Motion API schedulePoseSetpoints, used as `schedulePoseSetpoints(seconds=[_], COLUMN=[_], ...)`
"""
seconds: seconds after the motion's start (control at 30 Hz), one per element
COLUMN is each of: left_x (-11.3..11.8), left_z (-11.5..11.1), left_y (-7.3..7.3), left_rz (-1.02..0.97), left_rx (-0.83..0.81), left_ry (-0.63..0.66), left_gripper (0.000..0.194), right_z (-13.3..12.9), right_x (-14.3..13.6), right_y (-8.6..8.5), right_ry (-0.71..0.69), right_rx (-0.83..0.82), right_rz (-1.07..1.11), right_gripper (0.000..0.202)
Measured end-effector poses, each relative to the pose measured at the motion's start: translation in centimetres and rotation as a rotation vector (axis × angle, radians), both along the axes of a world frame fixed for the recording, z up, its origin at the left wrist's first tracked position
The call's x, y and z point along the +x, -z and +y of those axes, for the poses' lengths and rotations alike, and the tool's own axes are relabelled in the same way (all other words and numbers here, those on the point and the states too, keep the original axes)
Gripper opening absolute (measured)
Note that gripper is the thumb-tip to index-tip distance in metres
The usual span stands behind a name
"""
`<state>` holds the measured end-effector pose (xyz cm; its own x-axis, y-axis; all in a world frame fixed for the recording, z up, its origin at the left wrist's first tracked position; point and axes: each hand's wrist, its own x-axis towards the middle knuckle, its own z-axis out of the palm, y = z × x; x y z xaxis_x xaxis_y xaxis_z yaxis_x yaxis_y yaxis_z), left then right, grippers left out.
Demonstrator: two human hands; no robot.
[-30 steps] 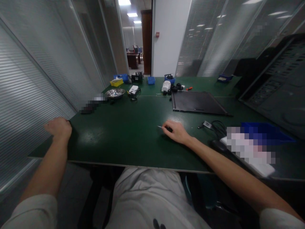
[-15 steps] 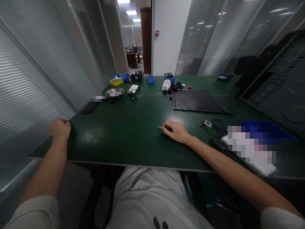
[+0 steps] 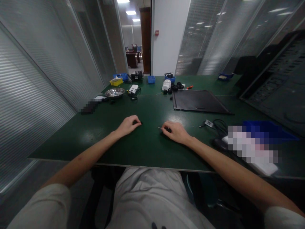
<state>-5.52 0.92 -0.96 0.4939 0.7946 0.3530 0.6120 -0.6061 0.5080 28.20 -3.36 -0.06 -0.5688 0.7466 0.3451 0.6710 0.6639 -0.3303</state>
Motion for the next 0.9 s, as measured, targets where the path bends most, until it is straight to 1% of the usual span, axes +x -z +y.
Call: schedulePoseSetpoints(seconds=[0.07,0.1,0.13,0.2,0.33,0.5,0.67,0.9], left_x=[4.2,5.6,6.6,7.5,7.0,7.1,7.2,6.9], left_z=[-0.6,-0.9,-1.2,-1.7,-1.8,-1.9,-2.3,-2.2], left_y=[0.1,0.1,0.1,0.0,-0.1,-0.3,-0.5,-0.5], left_rz=[-0.033,-0.042,-0.048,-0.056,-0.059,-0.053,-0.040,-0.068], left_rx=[-0.015,-0.016,-0.017,-0.027,-0.072,-0.071,-0.025,-0.108], left_ry=[0.161,0.213,0.245,0.260,0.229,0.218,0.231,0.252], left_gripper=[0.016,0.016,0.016,0.016,0.019,0.019,0.031,0.026], right_z=[0.1,0.1,0.1,0.1,0.0,-0.2,-0.3,-0.3], right_x=[0.1,0.1,0.1,0.1,0.1,0.0,-0.3,-0.3], right_y=[0.0,0.0,0.0,0.0,0.0,-0.2,-0.3,-0.5], right_ry=[0.007,0.010,0.012,0.014,0.015,0.019,0.031,0.012], right_rx=[-0.001,-0.002,-0.003,-0.005,-0.004,0.010,0.021,0.017], right_rz=[0.026,0.036,0.041,0.039,0.003,-0.060,-0.110,-0.135], right_gripper=[0.021,0.020,0.019,0.018,0.018,0.019,0.022,0.022])
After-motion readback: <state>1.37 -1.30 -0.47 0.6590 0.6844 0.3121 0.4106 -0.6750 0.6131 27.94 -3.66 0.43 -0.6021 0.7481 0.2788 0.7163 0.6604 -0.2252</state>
